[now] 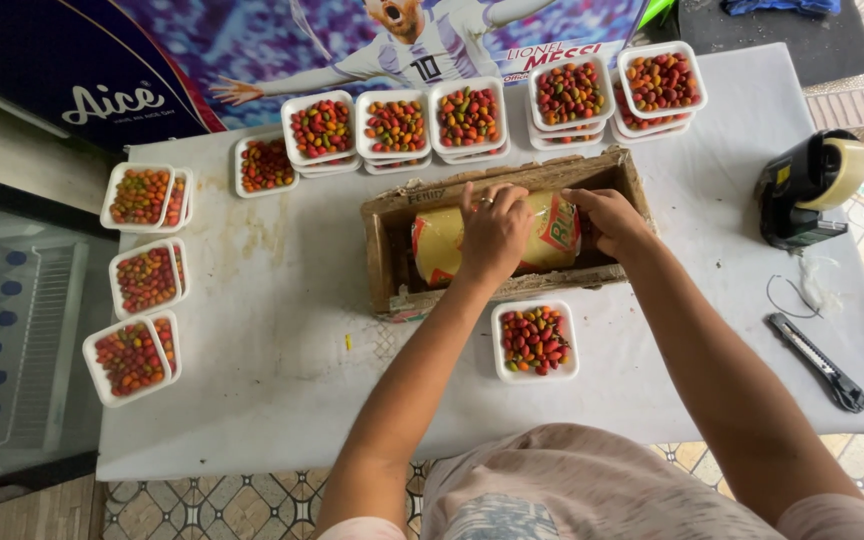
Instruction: Packaging small red fruits into plastic trays and wrapping them with plastic film using a dispenser.
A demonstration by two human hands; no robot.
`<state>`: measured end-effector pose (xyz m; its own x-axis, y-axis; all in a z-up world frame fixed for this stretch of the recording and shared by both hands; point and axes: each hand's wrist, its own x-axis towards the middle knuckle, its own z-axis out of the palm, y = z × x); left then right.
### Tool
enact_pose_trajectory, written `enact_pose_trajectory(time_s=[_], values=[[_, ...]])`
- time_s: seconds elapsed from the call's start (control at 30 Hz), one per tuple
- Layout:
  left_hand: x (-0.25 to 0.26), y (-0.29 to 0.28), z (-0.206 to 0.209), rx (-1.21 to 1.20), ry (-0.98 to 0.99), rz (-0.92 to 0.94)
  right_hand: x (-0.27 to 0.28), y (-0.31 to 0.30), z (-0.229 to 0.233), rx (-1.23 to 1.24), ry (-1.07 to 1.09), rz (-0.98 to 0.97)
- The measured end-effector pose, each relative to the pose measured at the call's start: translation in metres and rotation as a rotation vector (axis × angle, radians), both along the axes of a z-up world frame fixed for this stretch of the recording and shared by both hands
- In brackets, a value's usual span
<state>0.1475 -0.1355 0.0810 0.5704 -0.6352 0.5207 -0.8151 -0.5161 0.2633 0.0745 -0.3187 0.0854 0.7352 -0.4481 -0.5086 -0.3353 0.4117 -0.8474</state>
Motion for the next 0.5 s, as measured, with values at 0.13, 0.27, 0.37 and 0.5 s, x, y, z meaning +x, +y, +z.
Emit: enact_pose_trajectory(time_s=[0.13, 0.27, 0.37, 0.5], values=[[0.008, -0.007, -0.014, 0.043, -0.019, 0.033, -0.004, 0.001, 0.001, 0.031, 0.016, -0.015], [0.011, -0.007, 0.001, 0.075, 0.144, 0.029, -0.012, 0.002, -0.014, -0.105, 0.035, 0.025], [0.011, -0.007, 0.01, 0.05, 0.284, 0.01, -0.014, -0.017, -0.053, -0.521, 0.068, 0.13], [0.014, -0.008, 0.012, -0.01, 0.418, -0.01, -0.02, 0.004, 0.002, -1.217, -0.209, 0.21]])
